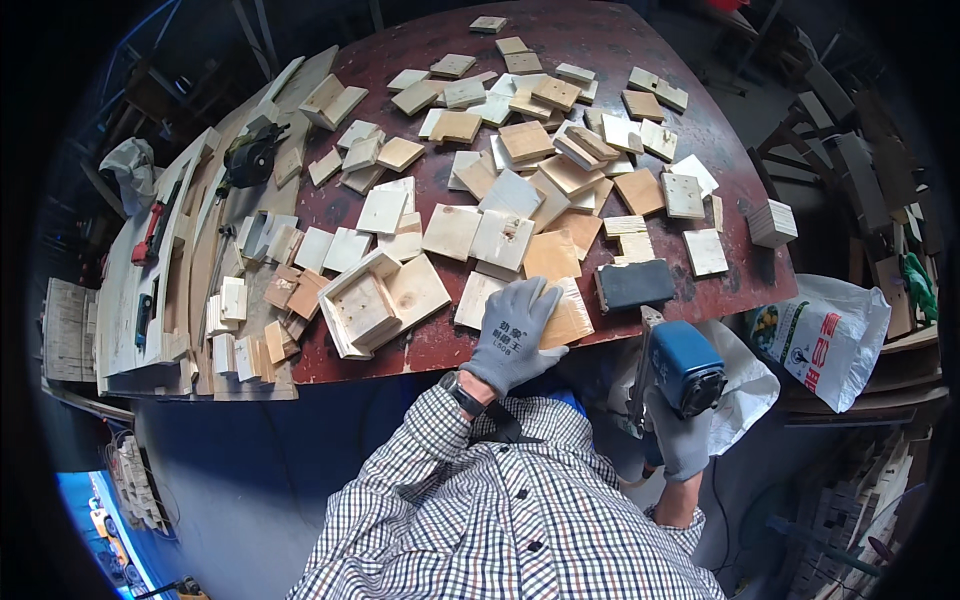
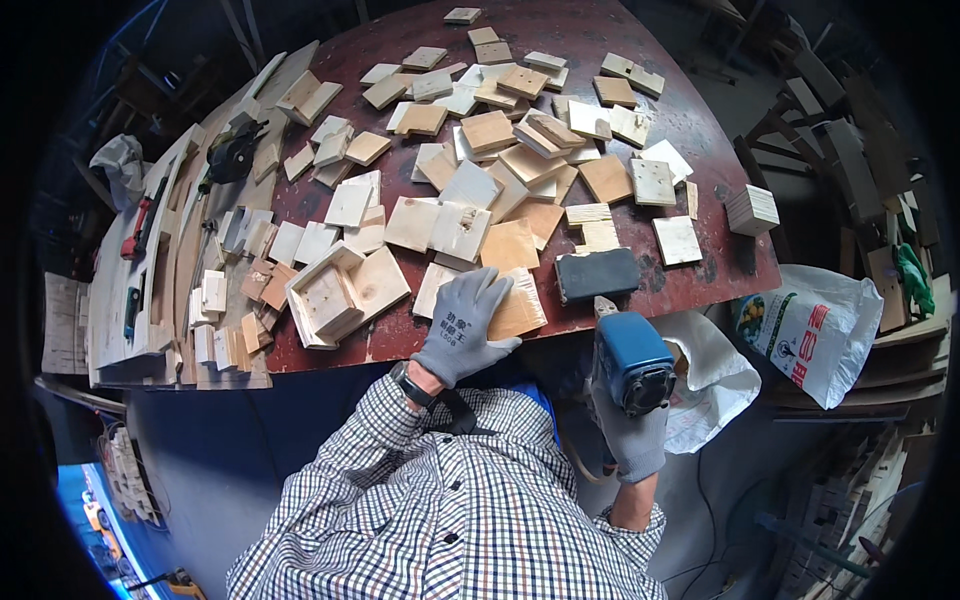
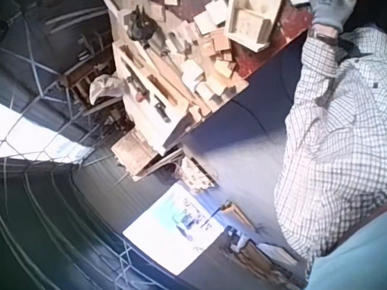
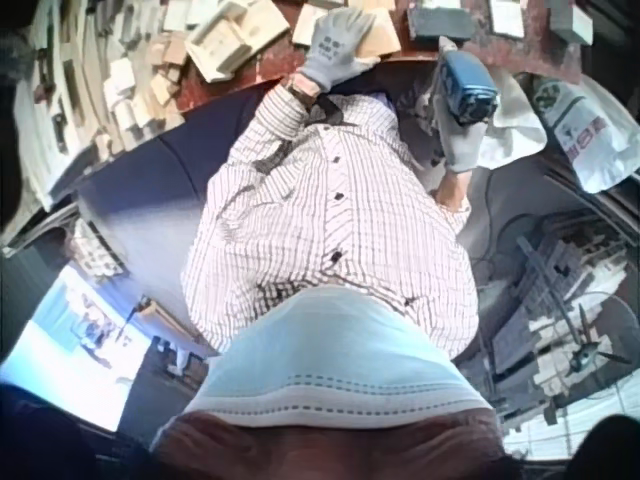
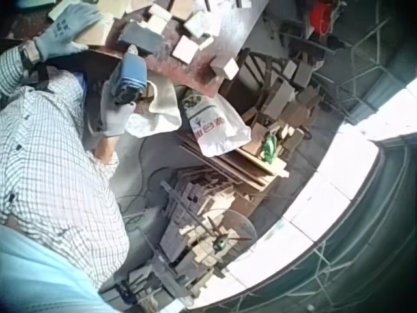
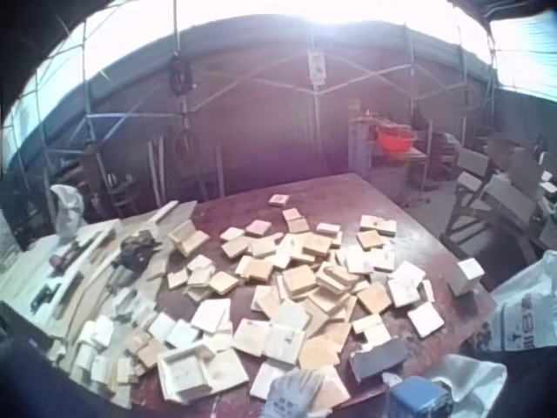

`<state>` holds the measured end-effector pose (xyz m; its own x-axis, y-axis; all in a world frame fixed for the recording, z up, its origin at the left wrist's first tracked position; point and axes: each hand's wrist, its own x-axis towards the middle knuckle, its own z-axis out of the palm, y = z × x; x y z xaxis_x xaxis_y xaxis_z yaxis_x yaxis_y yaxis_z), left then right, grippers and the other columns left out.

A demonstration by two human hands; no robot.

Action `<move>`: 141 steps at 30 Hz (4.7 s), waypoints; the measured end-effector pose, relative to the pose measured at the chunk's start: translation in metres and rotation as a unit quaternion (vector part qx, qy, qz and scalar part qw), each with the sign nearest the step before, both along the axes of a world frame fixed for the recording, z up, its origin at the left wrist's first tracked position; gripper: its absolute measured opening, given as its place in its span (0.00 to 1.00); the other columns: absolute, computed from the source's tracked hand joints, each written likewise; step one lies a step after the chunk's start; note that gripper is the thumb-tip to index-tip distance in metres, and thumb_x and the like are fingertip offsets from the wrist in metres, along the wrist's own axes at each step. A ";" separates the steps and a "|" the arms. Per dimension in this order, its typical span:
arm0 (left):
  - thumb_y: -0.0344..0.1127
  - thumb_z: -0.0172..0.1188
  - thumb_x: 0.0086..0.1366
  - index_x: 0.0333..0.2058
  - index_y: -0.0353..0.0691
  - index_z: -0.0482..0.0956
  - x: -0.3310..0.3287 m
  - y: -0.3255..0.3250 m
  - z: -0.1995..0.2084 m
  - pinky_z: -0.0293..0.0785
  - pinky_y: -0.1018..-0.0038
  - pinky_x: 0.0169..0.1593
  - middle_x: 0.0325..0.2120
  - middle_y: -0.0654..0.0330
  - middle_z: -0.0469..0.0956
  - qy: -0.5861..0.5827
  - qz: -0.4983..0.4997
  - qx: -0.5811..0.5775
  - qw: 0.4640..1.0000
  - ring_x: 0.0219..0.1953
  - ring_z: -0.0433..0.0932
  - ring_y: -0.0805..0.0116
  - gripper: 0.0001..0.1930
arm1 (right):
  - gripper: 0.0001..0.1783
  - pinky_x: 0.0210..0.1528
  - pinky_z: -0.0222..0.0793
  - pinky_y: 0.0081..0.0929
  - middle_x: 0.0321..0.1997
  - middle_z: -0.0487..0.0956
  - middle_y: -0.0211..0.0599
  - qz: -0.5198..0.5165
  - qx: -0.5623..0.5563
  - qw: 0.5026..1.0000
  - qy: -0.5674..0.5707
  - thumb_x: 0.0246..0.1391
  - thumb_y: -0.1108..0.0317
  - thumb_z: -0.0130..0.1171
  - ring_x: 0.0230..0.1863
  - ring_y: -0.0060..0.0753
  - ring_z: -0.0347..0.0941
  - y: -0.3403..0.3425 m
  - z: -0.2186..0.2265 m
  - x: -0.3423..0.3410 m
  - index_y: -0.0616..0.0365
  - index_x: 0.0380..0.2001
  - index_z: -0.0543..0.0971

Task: The person uses a nail gun to fasten small wooden pieces into box shapes on a cluttered workbench. They then sand the edges of the assembled boxes with a sanding block and place the finished boxes into a white bag.

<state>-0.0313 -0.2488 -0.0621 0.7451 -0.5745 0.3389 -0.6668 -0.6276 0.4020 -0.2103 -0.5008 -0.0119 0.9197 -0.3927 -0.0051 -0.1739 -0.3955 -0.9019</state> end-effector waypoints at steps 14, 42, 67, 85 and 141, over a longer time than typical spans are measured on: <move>0.47 0.67 0.60 0.72 0.38 0.65 0.007 0.239 0.026 0.53 0.46 0.75 0.72 0.46 0.63 -0.010 0.225 0.191 0.955 0.74 0.59 0.41 0.43 | 0.20 0.32 0.78 0.27 0.37 0.86 0.37 0.041 0.093 0.992 0.075 0.59 0.73 0.70 0.33 0.27 0.83 0.046 0.037 0.036 0.64 0.53 0.78; 0.71 0.57 0.69 0.77 0.32 0.53 0.021 0.229 0.017 0.47 0.45 0.79 0.78 0.42 0.53 0.010 0.264 0.223 0.938 0.79 0.51 0.36 0.54 | 0.20 0.45 0.79 0.35 0.44 0.86 0.40 0.097 0.033 0.986 0.129 0.57 0.70 0.71 0.41 0.36 0.84 0.055 0.034 0.043 0.62 0.52 0.80; 0.67 0.80 0.50 0.72 0.29 0.63 -0.015 0.224 -0.060 0.67 0.51 0.69 0.65 0.42 0.73 0.052 0.386 -0.298 0.872 0.67 0.70 0.44 0.62 | 0.28 0.51 0.80 0.34 0.51 0.84 0.42 0.119 0.053 0.983 0.132 0.56 0.71 0.73 0.47 0.35 0.83 0.070 0.044 0.063 0.63 0.58 0.77; 0.77 0.67 0.57 0.63 0.29 0.75 -0.011 0.219 -0.070 0.83 0.58 0.48 0.51 0.42 0.82 -0.090 0.445 -0.176 0.873 0.48 0.85 0.47 0.54 | 0.23 0.36 0.78 0.25 0.37 0.85 0.31 0.419 0.022 0.892 0.169 0.57 0.68 0.70 0.32 0.20 0.79 0.203 0.123 0.214 0.62 0.55 0.80; 0.66 0.73 0.57 0.66 0.31 0.73 -0.020 0.220 -0.065 0.82 0.56 0.50 0.54 0.47 0.82 -0.056 0.453 -0.178 0.872 0.48 0.84 0.48 0.50 | 0.17 0.41 0.80 0.30 0.32 0.86 0.35 0.598 -0.175 0.757 0.199 0.60 0.61 0.64 0.34 0.26 0.82 0.291 0.105 0.258 0.58 0.50 0.84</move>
<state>-0.0511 -0.0291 -0.1273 0.7894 0.3887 0.4750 -0.0104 -0.7653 0.6436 0.0480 -0.2097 0.0934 0.5723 0.6770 -0.4627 0.2670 -0.6874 -0.6754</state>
